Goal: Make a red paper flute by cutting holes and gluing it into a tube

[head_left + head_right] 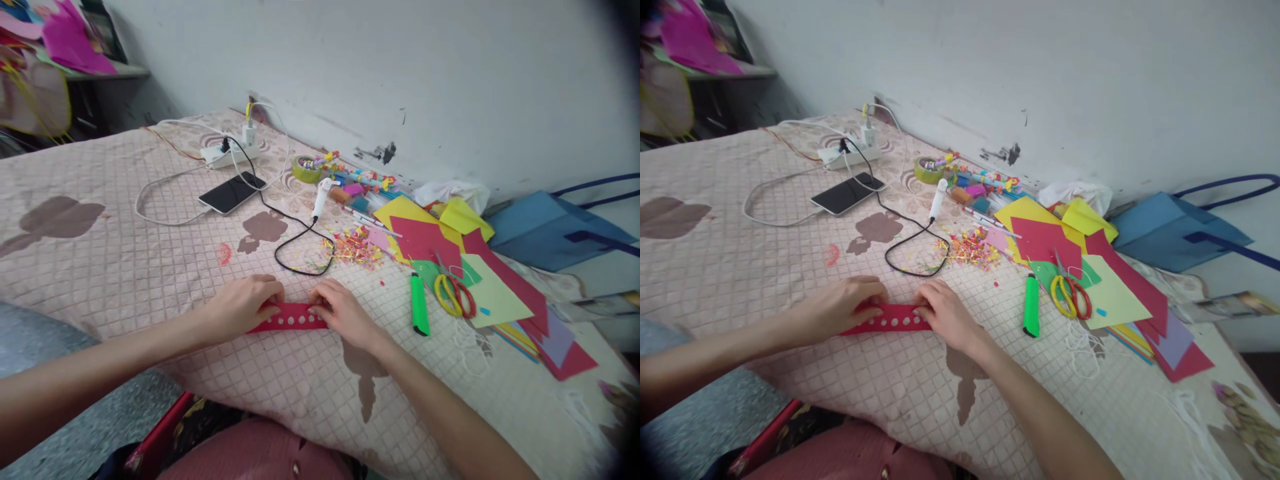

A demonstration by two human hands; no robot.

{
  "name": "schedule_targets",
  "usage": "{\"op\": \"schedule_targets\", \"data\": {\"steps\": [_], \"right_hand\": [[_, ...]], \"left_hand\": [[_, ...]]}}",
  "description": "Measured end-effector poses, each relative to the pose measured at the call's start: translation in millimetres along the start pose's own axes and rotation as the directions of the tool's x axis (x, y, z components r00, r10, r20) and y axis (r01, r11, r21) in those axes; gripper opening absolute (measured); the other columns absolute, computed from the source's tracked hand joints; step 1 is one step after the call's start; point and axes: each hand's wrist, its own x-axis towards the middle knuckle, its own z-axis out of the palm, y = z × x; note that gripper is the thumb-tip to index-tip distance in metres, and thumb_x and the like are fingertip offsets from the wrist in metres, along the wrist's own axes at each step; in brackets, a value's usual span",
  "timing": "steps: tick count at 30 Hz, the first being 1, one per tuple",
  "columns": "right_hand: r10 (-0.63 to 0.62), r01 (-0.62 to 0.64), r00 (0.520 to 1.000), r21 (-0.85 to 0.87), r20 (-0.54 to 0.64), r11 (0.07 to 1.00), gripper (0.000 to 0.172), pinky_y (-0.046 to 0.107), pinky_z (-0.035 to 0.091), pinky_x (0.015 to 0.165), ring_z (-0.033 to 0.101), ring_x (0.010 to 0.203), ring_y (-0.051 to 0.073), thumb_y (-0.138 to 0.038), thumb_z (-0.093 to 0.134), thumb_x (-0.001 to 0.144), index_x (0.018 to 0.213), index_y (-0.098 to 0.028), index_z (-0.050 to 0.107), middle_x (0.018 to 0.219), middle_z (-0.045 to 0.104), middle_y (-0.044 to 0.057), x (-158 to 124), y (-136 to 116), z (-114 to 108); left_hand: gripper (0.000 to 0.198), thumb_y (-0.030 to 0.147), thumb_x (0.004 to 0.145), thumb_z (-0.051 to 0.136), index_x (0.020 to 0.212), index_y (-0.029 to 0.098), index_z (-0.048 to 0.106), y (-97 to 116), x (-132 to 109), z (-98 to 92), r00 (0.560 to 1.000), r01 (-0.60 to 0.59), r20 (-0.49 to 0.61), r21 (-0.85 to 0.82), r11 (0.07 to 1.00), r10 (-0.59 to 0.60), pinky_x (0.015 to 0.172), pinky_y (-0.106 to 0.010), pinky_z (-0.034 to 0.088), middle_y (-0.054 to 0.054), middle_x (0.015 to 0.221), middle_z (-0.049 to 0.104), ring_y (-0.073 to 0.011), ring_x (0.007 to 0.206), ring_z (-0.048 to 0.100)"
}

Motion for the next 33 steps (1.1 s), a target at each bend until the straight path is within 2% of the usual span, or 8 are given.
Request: {"op": "schedule_targets", "data": {"steps": [4,10,14,17,23,25,29,33], "right_hand": [[-0.087,0.085,0.996,-0.049,-0.034,0.995,0.019,0.036,0.051,0.085,0.060,0.096,0.021,-0.002,0.059,0.090,0.095,-0.020,0.065,0.094,0.065,0.005,-7.1,1.2,3.8],[-0.234,0.213,0.968,-0.202,-0.088,0.956,0.019,0.037,0.052,0.085,0.058,0.091,0.022,-0.007,0.051,0.097,0.092,-0.018,0.065,0.092,0.064,0.007,-16.1,3.2,10.2],[-0.333,0.298,0.940,-0.294,-0.074,0.908,0.026,0.038,0.050,0.083,0.055,0.088,0.022,-0.011,0.045,0.101,0.086,-0.018,0.065,0.089,0.064,0.008,-18.6,6.7,13.2],[-0.404,0.367,0.914,-0.333,-0.046,0.869,0.029,0.036,0.049,0.079,0.054,0.086,0.021,-0.013,0.044,0.103,0.085,-0.018,0.066,0.090,0.065,0.009,-19.7,8.7,13.1],[-0.470,0.442,0.882,-0.320,-0.015,0.838,0.027,0.035,0.050,0.081,0.054,0.088,0.021,-0.011,0.045,0.102,0.088,-0.016,0.067,0.092,0.066,0.010,-22.2,8.7,9.8],[-0.465,0.440,0.885,-0.288,-0.020,0.851,0.026,0.034,0.051,0.082,0.055,0.088,0.021,-0.011,0.045,0.102,0.090,-0.017,0.068,0.092,0.066,0.009,-22.9,9.9,9.3],[-0.393,0.372,0.915,-0.189,-0.090,0.909,0.022,0.033,0.054,0.080,0.059,0.089,0.020,-0.011,0.046,0.101,0.099,-0.017,0.067,0.094,0.065,0.008,-22.0,13.8,10.3],[-0.344,0.333,0.927,-0.094,-0.150,0.938,0.027,0.030,0.057,0.078,0.063,0.092,0.018,-0.006,0.043,0.099,0.106,-0.019,0.066,0.096,0.064,0.007,-13.6,12.4,8.1]], "left_hand": [[0.018,0.008,0.091,0.053,0.091,0.016,0.069,-3.6,-6.5,4.2,0.999,-0.037,-0.032,0.016,0.999,0.037,0.070,-0.029,0.049,-0.006,0.094,0.067,-0.0179,0.080,0.064],[0.026,0.005,0.095,0.046,0.095,0.016,0.069,-4.5,-15.5,11.5,0.978,-0.178,-0.093,0.082,0.981,0.185,0.077,-0.032,0.050,-0.007,0.096,0.064,-0.0194,0.087,0.059],[0.030,-0.001,0.092,0.043,0.096,0.016,0.068,-5.3,-20.8,11.4,0.953,-0.279,-0.089,0.120,0.953,0.291,0.078,-0.033,0.050,-0.007,0.097,0.064,-0.0197,0.087,0.058],[0.032,-0.001,0.093,0.042,0.106,0.016,0.066,-10.3,-26.0,9.7,0.933,-0.334,-0.097,0.128,0.934,0.347,0.081,-0.033,0.051,-0.007,0.104,0.064,-0.0206,0.093,0.059],[0.030,0.005,0.100,0.039,0.114,0.017,0.062,-25.1,-37.8,3.6,0.899,-0.418,-0.081,0.138,0.898,0.431,0.085,-0.032,0.052,-0.007,0.107,0.064,-0.0202,0.096,0.059],[0.029,0.007,0.100,0.041,0.115,0.019,0.063,-28.7,-40.0,3.6,0.911,-0.402,-0.068,0.079,0.912,0.407,0.088,-0.032,0.051,-0.007,0.108,0.065,-0.0207,0.098,0.059],[0.032,0.010,0.099,0.040,0.112,0.021,0.067,-30.6,-37.0,6.2,0.970,-0.231,-0.106,-0.133,0.964,0.218,0.087,-0.032,0.051,-0.007,0.109,0.065,-0.0195,0.097,0.061],[0.023,0.020,0.098,0.049,0.108,0.020,0.070,-21.0,-20.8,0.4,0.985,-0.163,-0.089,-0.221,0.962,0.146,0.080,-0.029,0.051,-0.005,0.101,0.070,-0.0173,0.089,0.066]]}}
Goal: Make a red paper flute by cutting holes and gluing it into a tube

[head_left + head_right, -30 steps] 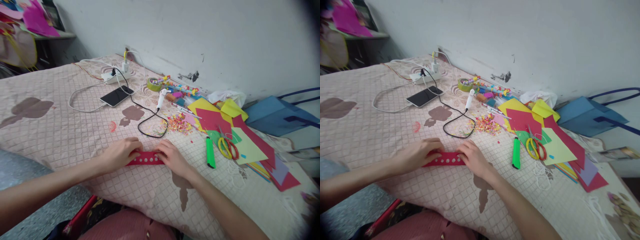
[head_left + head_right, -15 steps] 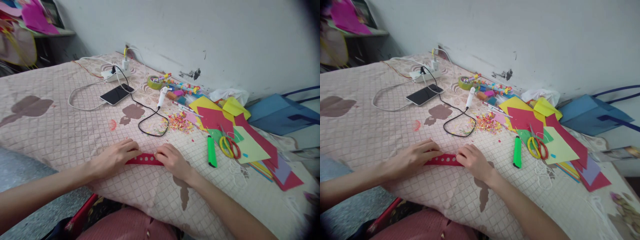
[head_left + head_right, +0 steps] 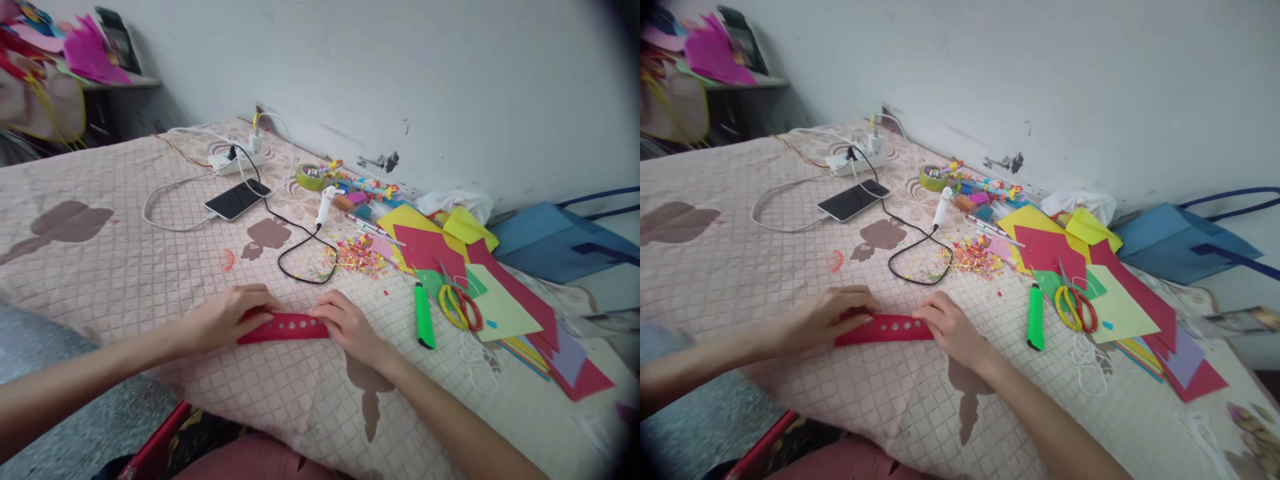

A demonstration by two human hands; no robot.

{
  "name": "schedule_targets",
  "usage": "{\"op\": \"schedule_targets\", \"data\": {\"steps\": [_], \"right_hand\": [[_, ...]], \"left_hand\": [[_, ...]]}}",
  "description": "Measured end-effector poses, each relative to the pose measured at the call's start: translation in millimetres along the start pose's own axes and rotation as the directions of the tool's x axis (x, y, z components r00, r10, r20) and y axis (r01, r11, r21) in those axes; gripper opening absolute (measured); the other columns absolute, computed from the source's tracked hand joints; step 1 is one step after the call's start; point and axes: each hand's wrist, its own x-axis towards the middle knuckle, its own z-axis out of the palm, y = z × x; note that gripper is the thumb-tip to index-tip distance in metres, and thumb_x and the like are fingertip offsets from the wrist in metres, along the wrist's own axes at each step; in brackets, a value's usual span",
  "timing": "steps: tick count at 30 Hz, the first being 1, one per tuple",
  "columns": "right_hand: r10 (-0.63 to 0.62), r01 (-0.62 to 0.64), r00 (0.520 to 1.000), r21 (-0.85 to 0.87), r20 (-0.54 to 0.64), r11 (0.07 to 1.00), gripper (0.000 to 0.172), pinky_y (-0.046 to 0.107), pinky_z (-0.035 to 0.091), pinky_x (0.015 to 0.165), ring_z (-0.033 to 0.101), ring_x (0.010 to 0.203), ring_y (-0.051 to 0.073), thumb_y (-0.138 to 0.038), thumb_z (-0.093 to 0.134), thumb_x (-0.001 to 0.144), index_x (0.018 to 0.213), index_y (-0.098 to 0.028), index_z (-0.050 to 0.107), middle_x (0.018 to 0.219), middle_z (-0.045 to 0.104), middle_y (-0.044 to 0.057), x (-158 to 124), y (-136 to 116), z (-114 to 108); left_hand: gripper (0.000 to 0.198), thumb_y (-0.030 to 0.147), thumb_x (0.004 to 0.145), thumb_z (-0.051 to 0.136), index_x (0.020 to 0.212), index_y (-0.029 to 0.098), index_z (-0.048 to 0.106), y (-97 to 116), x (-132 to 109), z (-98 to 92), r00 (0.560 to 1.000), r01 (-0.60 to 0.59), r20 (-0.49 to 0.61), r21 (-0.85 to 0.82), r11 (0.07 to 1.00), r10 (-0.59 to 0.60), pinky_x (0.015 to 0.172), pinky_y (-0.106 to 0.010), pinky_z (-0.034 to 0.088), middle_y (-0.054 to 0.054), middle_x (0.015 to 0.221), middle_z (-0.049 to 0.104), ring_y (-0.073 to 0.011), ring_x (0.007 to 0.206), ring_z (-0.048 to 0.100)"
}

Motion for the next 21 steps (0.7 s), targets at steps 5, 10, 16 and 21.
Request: {"op": "schedule_targets", "data": {"steps": [5,10,16,21], "right_hand": [[0.262,-0.249,0.963,0.163,-0.062,0.955,0.013,0.034,0.056,0.086,0.066,0.095,0.020,-0.027,0.064,0.093,0.104,-0.024,0.071,0.101,0.070,0.005,30.1,25.2,-13.6],[0.524,-0.511,0.812,0.119,-0.257,0.851,0.031,0.041,0.058,0.082,0.067,0.095,0.024,-0.039,0.061,0.094,0.113,-0.015,0.065,0.105,0.069,0.013,83.7,105.6,-25.4],[0.728,-0.728,0.635,0.118,-0.259,0.676,0.035,0.045,0.058,0.090,0.066,0.108,0.024,-0.035,0.063,0.097,0.127,-0.017,0.060,0.127,0.064,0.010,153.7,169.9,-9.6],[0.792,-0.768,0.551,0.212,-0.264,0.605,0.037,0.046,0.058,0.091,0.066,0.110,0.025,-0.035,0.064,0.097,0.129,-0.017,0.059,0.130,0.063,0.010,175.4,174.3,1.8]], "left_hand": [[0.015,0.016,0.088,0.059,0.089,0.018,0.073,-2.1,37.2,-10.8,0.996,0.093,0.002,-0.097,0.991,-0.093,0.067,-0.024,0.047,-0.001,0.078,0.071,-0.0138,0.070,0.063],[0.021,0.031,0.097,0.063,0.109,0.015,0.067,-39.7,79.5,-19.2,0.970,0.223,-0.036,-0.274,0.936,-0.242,0.074,-0.031,0.056,-0.004,0.097,0.070,-0.0160,0.080,0.066],[0.036,0.036,0.099,0.063,0.128,0.016,0.059,-64.8,107.4,-21.4,0.941,0.284,-0.022,-0.493,0.823,-0.338,0.090,-0.045,0.058,-0.010,0.127,0.062,-0.0237,0.107,0.065],[0.029,0.042,0.098,0.061,0.104,0.014,0.065,-57.4,96.6,-27.8,0.920,0.300,-0.013,-0.622,0.723,-0.393,0.064,-0.026,0.053,-0.003,0.092,0.067,-0.0132,0.074,0.063]]}}
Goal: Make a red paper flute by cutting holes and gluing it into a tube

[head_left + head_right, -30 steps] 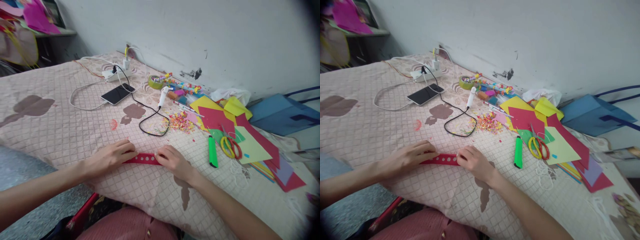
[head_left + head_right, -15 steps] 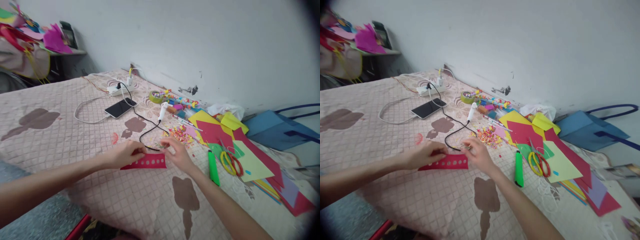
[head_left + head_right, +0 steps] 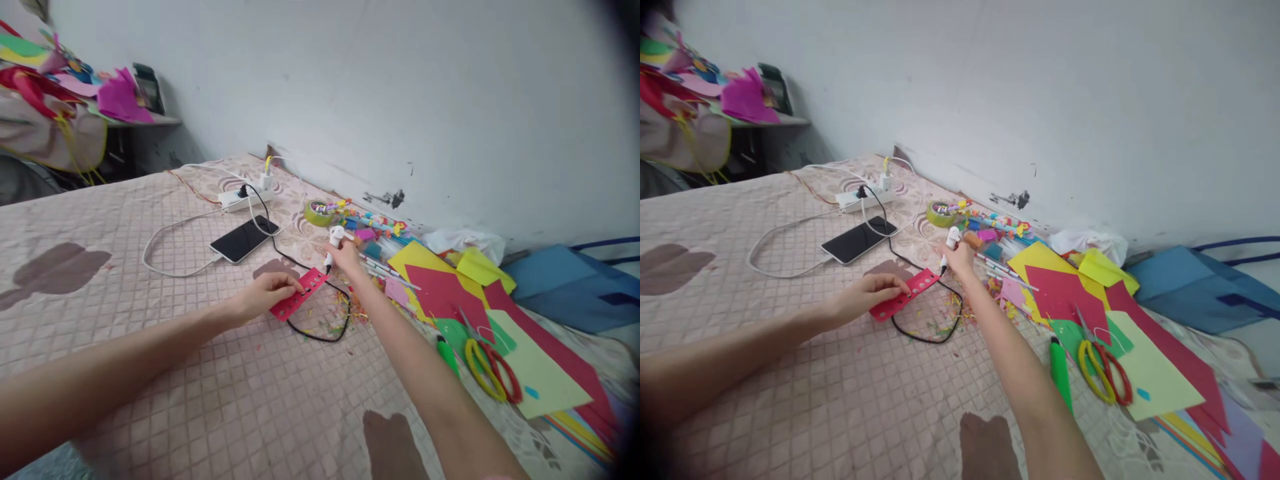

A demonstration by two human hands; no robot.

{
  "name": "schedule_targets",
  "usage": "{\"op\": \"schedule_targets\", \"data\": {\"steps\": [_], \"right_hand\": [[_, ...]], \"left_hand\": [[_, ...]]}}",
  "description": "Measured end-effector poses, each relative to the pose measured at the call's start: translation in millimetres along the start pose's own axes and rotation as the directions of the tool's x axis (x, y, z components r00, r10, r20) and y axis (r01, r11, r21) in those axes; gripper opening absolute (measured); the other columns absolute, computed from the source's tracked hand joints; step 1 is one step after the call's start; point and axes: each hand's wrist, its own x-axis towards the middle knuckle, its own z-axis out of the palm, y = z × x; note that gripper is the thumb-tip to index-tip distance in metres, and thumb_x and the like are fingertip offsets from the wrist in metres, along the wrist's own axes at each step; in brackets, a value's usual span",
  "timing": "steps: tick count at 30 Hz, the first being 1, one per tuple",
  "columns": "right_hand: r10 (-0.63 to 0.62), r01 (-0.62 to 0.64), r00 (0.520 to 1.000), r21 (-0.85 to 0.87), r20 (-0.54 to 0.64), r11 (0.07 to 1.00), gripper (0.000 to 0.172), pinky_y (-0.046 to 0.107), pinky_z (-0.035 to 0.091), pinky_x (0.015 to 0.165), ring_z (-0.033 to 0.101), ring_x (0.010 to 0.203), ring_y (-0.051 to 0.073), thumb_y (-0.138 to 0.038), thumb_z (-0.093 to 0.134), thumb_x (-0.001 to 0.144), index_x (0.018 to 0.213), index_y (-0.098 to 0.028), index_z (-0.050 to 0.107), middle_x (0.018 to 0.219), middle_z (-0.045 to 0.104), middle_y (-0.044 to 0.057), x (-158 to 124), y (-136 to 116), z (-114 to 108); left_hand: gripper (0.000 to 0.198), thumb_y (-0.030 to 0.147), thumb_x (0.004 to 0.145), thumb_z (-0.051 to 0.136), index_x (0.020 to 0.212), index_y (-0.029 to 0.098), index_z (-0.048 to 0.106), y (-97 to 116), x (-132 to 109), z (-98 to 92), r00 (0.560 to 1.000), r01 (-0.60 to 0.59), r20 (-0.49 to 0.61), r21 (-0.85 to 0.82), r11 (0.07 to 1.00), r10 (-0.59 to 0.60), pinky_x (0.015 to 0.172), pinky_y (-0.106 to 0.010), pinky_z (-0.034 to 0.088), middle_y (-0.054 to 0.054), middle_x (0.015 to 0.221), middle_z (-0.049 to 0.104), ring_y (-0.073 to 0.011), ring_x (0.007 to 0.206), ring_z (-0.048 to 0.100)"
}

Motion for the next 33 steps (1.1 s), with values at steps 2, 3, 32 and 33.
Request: {"op": "schedule_targets", "data": {"steps": [2,3,32,33], "right_hand": [[0.003,0.000,0.999,0.067,-0.040,0.998,0.035,0.045,0.058,0.090,0.066,0.108,0.025,-0.036,0.064,0.097,0.127,-0.017,0.060,0.127,0.064,0.010,-7.0,-2.4,-3.4],[-0.004,0.011,0.998,0.107,-0.068,0.994,0.033,0.042,0.059,0.087,0.067,0.103,0.023,-0.036,0.063,0.097,0.123,-0.016,0.062,0.122,0.066,0.009,-13.3,-3.5,-7.6],[-0.099,0.091,0.995,0.300,0.013,0.950,0.045,0.025,0.037,0.045,0.045,0.048,0.013,-0.062,0.060,0.087,0.070,-0.020,0.060,0.052,0.050,-0.002,-192.1,3.5,-81.7],[-0.098,0.092,0.995,0.295,0.006,0.951,0.045,0.025,0.037,0.045,0.045,0.048,0.014,-0.062,0.060,0.087,0.070,-0.020,0.060,0.052,0.051,-0.002,-191.8,3.7,-81.5]], "left_hand": [[0.035,0.049,0.094,0.063,0.089,0.014,0.064,5.0,-6.3,0.0,1.000,0.019,-0.011,-0.059,0.998,-0.019,0.052,-0.020,0.040,0.001,0.074,0.061,-0.0091,0.059,0.053],[0.037,0.051,0.090,0.067,0.083,0.015,0.062,7.4,-8.5,0.4,0.999,0.029,-0.013,-0.086,0.996,-0.030,0.049,-0.019,0.036,0.002,0.069,0.059,-0.0081,0.056,0.050],[0.031,0.030,0.069,0.089,0.082,0.016,0.064,10.2,-17.7,13.6,0.964,0.262,0.188,-0.568,0.780,-0.187,0.066,-0.020,0.049,0.000,0.081,0.068,-0.0081,0.068,0.061],[0.031,0.030,0.069,0.089,0.082,0.016,0.064,9.8,-17.9,13.5,0.964,0.262,0.194,-0.570,0.778,-0.183,0.066,-0.020,0.050,0.000,0.082,0.069,-0.0081,0.068,0.062]]}}
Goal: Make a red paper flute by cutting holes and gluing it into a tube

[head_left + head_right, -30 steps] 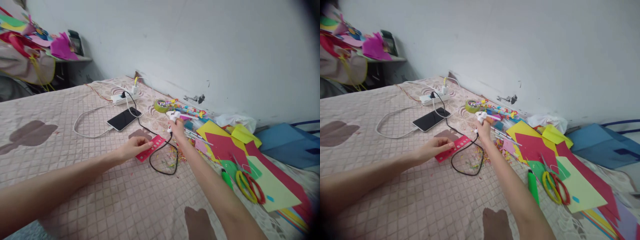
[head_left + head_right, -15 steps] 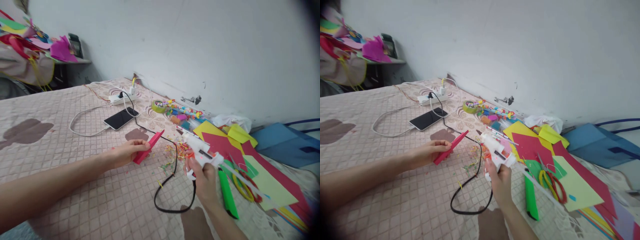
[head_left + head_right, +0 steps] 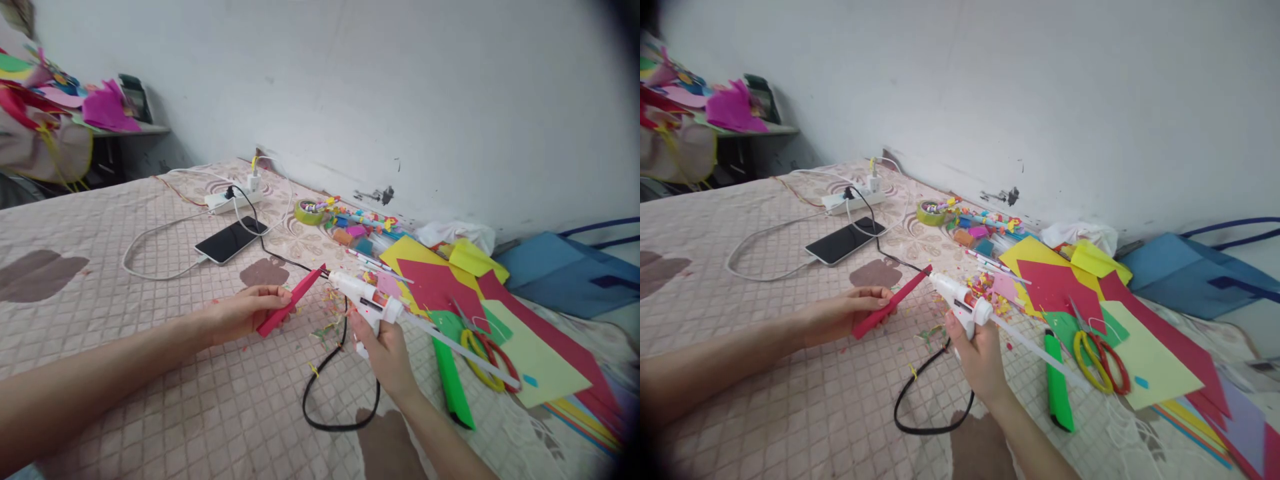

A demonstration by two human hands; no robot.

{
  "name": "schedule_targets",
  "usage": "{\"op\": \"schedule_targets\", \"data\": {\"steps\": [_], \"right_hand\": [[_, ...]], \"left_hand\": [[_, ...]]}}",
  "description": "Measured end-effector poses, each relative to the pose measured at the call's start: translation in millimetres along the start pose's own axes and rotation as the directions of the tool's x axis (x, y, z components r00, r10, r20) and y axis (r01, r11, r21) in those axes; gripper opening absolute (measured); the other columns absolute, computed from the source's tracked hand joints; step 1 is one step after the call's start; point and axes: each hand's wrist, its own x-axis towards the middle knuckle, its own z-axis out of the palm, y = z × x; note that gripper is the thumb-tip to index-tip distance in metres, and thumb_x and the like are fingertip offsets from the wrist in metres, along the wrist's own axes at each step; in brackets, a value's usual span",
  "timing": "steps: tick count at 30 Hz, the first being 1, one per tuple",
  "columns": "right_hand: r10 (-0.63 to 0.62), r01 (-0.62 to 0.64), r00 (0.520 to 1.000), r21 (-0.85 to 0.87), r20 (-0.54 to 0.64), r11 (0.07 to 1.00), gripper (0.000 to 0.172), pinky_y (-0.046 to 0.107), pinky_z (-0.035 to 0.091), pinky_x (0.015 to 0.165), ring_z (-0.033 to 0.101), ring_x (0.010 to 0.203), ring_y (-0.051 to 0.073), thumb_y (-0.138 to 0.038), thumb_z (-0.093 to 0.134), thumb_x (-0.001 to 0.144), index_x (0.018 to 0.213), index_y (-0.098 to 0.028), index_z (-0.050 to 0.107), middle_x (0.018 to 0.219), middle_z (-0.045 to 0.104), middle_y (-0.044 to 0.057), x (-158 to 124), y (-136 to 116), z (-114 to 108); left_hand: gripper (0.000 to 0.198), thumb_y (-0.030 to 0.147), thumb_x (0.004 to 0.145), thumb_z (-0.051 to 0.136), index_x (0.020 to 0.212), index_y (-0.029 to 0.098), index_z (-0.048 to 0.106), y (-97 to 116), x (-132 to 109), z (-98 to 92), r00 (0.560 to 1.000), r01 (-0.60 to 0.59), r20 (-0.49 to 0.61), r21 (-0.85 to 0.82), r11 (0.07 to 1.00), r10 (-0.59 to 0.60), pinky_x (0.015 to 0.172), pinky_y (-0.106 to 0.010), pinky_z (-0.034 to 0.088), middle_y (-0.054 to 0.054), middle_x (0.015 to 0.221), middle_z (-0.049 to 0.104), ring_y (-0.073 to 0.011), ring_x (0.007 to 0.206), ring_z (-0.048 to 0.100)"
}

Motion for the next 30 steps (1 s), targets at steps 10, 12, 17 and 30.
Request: {"op": "schedule_targets", "data": {"steps": [10,12,17,30], "right_hand": [[0.027,-0.028,0.999,-0.046,-0.028,0.999,0.052,0.027,0.037,0.049,0.048,0.047,0.014,-0.065,0.057,0.087,0.059,-0.022,0.051,0.048,0.051,-0.002,2.5,9.3,-3.4],[0.021,-0.023,0.999,-0.049,-0.035,0.999,0.053,0.027,0.036,0.048,0.048,0.046,0.014,-0.064,0.057,0.088,0.057,-0.021,0.052,0.048,0.052,-0.001,2.8,9.7,-3.9],[0.023,-0.025,0.999,-0.063,-0.033,0.998,0.054,0.026,0.033,0.045,0.045,0.044,0.013,-0.065,0.057,0.087,0.055,-0.021,0.051,0.046,0.050,-0.002,3.6,10.2,-3.5],[-0.027,0.025,0.999,-0.085,-0.017,0.996,0.048,0.025,0.039,0.049,0.048,0.050,0.013,-0.060,0.057,0.089,0.061,-0.021,0.051,0.051,0.051,-0.002,2.1,7.7,-2.6]], "left_hand": [[0.030,0.029,0.071,0.088,0.082,0.016,0.064,-1.2,-0.3,-2.5,0.999,-0.006,0.031,-0.015,1.000,0.006,0.067,-0.020,0.050,-0.001,0.083,0.072,-0.0083,0.066,0.064],[0.031,0.029,0.071,0.088,0.083,0.016,0.063,-1.4,-0.4,-3.1,0.999,-0.001,0.039,-0.012,1.000,0.001,0.068,-0.020,0.050,-0.001,0.084,0.073,-0.0084,0.067,0.065],[0.031,0.030,0.071,0.089,0.083,0.015,0.065,-0.6,-0.7,-2.9,0.998,0.005,0.055,0.000,1.000,-0.005,0.067,-0.019,0.049,-0.001,0.082,0.073,-0.0085,0.068,0.065],[0.028,0.031,0.072,0.088,0.079,0.015,0.067,-0.5,0.7,-4.3,0.998,-0.007,0.057,-0.010,1.000,0.008,0.063,-0.019,0.049,-0.001,0.082,0.073,-0.0077,0.064,0.061]]}}
